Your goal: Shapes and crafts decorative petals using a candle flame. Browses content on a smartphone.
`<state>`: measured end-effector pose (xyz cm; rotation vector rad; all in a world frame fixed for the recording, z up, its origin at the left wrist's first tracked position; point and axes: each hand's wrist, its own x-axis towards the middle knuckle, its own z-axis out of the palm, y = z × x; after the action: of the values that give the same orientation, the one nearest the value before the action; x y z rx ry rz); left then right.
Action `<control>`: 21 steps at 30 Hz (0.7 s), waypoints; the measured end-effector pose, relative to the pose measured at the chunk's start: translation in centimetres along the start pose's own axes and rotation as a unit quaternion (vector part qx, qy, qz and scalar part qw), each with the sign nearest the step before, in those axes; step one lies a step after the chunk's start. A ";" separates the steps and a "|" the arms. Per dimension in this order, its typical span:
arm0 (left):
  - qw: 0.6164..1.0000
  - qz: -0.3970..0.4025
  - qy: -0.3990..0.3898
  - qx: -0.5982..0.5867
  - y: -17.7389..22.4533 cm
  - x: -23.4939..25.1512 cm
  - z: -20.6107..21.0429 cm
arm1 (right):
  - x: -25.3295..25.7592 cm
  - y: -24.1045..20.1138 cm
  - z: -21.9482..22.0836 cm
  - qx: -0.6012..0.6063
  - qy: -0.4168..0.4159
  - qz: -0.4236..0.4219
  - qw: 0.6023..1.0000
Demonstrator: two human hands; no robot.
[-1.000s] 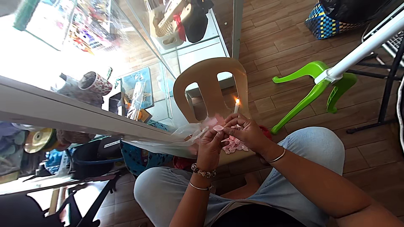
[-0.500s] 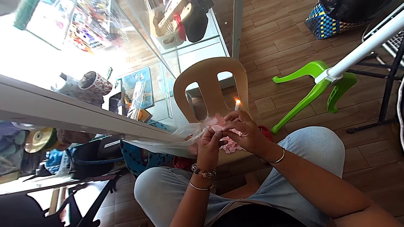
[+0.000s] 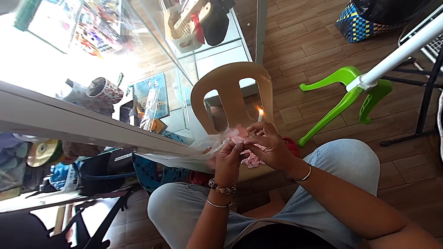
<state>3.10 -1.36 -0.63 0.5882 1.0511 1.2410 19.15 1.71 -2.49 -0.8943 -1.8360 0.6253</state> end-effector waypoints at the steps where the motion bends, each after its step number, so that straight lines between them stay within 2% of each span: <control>1: 1.000 -0.001 0.000 0.003 0.0 0.0 0.0 | -0.1 0.0 0.1 -0.009 0.002 -0.005 1.000; 13: 0.997 0.038 0.014 0.063 -0.4 0.3 -0.4 | -0.5 0.1 0.5 -0.182 -0.003 -0.086 0.980; 21: 0.997 0.040 0.027 0.057 -0.5 0.5 0.0 | -0.5 0.1 0.3 -0.194 -0.023 -0.086 0.977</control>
<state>3.36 -1.00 -1.23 0.6937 1.1573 1.2792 19.05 1.36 -2.97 -0.9613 -2.0906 0.1803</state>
